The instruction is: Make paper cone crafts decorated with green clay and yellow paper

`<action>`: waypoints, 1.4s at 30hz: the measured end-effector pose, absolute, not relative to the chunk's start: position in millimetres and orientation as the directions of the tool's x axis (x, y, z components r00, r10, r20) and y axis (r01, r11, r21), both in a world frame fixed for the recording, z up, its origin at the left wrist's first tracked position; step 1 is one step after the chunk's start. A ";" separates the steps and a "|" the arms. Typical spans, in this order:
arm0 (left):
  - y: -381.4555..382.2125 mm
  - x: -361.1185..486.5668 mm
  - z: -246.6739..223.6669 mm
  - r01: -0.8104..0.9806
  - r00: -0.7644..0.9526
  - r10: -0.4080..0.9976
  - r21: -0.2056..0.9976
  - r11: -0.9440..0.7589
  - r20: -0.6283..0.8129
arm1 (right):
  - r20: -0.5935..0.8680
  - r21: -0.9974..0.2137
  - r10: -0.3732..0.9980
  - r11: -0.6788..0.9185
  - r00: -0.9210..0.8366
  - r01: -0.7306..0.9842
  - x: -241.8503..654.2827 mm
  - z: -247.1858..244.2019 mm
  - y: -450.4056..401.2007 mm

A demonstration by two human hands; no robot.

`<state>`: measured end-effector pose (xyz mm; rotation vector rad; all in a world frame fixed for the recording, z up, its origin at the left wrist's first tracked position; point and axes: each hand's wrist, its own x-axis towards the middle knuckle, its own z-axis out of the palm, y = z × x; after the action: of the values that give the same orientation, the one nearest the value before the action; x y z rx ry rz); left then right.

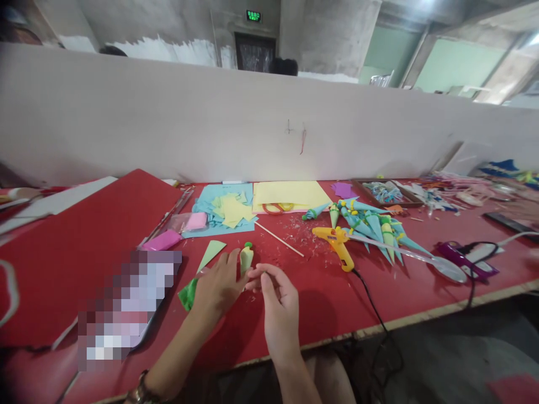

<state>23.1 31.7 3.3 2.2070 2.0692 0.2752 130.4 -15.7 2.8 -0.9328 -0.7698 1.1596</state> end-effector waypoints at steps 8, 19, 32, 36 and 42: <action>43.6 23.7 8.5 0.947 0.058 0.998 0.318 -0.046 -0.027 | 0.108 -0.951 0.974 0.159 0.199 -0.266 126.7 -2.4 -21.2; 17.0 16.5 19.6 0.326 0.273 0.959 0.930 -0.172 0.082 | 0.216 -0.946 0.940 0.268 0.262 -0.181 149.3 7.1 -2.8; -1.9 3.9 3.4 0.162 0.272 0.962 0.987 -0.022 -0.023 | 0.184 -0.968 0.957 0.216 0.226 -0.126 141.8 -2.0 -5.7; -1.7 5.2 1.1 0.219 0.228 0.974 0.975 -0.037 -0.014 | 0.270 -0.955 0.935 0.291 0.229 -0.063 143.8 -2.2 -9.3; -4.9 9.2 1.1 0.220 0.277 0.961 0.973 -0.074 0.010 | 0.435 -0.900 0.884 0.420 0.171 0.118 142.1 -3.4 -9.8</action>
<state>9.2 -4.9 1.1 1.5256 1.1380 0.9116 142.1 -9.8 -3.4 -1.0162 -1.2988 0.7043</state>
